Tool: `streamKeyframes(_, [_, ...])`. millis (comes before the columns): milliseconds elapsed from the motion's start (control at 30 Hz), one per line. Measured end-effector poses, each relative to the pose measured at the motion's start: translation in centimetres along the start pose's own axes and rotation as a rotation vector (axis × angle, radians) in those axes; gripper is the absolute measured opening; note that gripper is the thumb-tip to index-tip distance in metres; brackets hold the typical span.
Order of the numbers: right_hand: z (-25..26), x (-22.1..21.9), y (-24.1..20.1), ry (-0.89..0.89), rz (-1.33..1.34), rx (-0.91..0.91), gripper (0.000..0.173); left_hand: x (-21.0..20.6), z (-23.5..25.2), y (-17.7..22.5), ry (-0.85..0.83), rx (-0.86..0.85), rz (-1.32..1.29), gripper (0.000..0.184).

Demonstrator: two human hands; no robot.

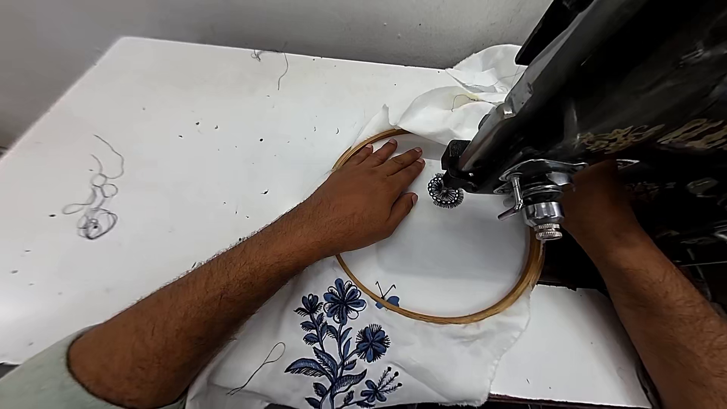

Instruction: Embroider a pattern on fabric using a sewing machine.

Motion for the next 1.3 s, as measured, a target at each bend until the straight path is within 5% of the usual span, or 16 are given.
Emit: streamKeyframes(1300, [0.40, -0.24, 0.79, 0.023, -0.024, 0.026, 0.032, -0.48, 0.19, 0.47, 0.031, -0.003, 0.014, 0.056])
Point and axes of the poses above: each hand's wrist, its own z-axis towards the middle knuckle, its own x-axis out of the back of the hand, y = z × x, the point moved 1 cm from there along z, towards the middle knuckle, and after that the axes turned 9 degrees about -z, right-handed, at the moved point
